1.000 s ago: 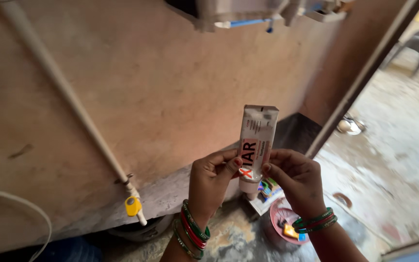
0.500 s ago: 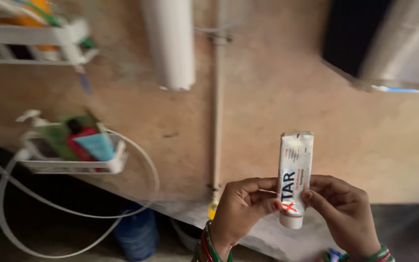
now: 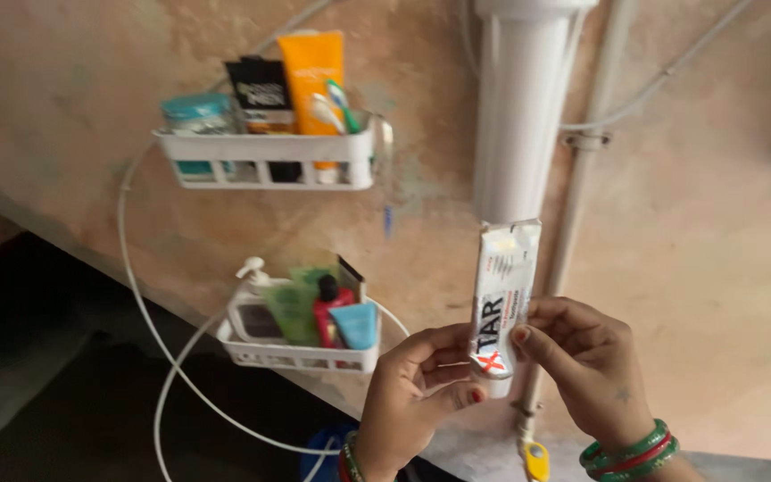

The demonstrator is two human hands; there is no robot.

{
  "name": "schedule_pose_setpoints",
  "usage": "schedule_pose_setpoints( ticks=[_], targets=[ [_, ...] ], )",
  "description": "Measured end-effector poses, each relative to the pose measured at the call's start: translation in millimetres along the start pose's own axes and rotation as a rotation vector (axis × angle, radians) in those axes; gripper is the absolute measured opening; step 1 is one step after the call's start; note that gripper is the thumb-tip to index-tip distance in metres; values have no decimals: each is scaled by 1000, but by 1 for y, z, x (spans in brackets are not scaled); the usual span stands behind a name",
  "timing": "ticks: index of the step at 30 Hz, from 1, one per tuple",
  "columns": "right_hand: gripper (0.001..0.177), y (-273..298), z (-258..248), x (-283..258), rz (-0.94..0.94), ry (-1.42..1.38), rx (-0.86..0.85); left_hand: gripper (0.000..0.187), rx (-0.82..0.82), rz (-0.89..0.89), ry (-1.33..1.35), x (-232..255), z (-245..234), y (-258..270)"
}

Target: The person transfers personal care items from a red plastic basket to wall-mounted white plastic shelves. They handle toothbrushes, toothpaste, tubes, and bottles one by one, placing them into the upper and lower shelves.

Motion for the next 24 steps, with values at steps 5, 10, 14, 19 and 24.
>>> schedule_pose_setpoints(
  ticks=[5,10,14,19,24],
  targets=[
    [28,-12,54,-33,-71,-72,-27,53,108,123,-320,24,-69,2],
    [28,-15,94,-42,-125,24,-16,9,332,243,-432,34,-139,21],
    [28,-22,127,-30,-139,64,-40,18,399,364,-836,63,-177,35],
    [25,-40,173,-5,-129,90,-93,31,504,323,-1046,78,-211,46],
    [20,-56,221,26,-61,204,-60,36,501,212,-978,74,-226,45]
  ],
)
Point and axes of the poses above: each hand's wrist, its own y-axis away from the middle knuckle, its own z-axis out of the palm, x = y × z, the point moved 7 cm from there along -y, towards the middle knuckle, and after that the axes turned 13 degrees about z, right-handed, at the moved point
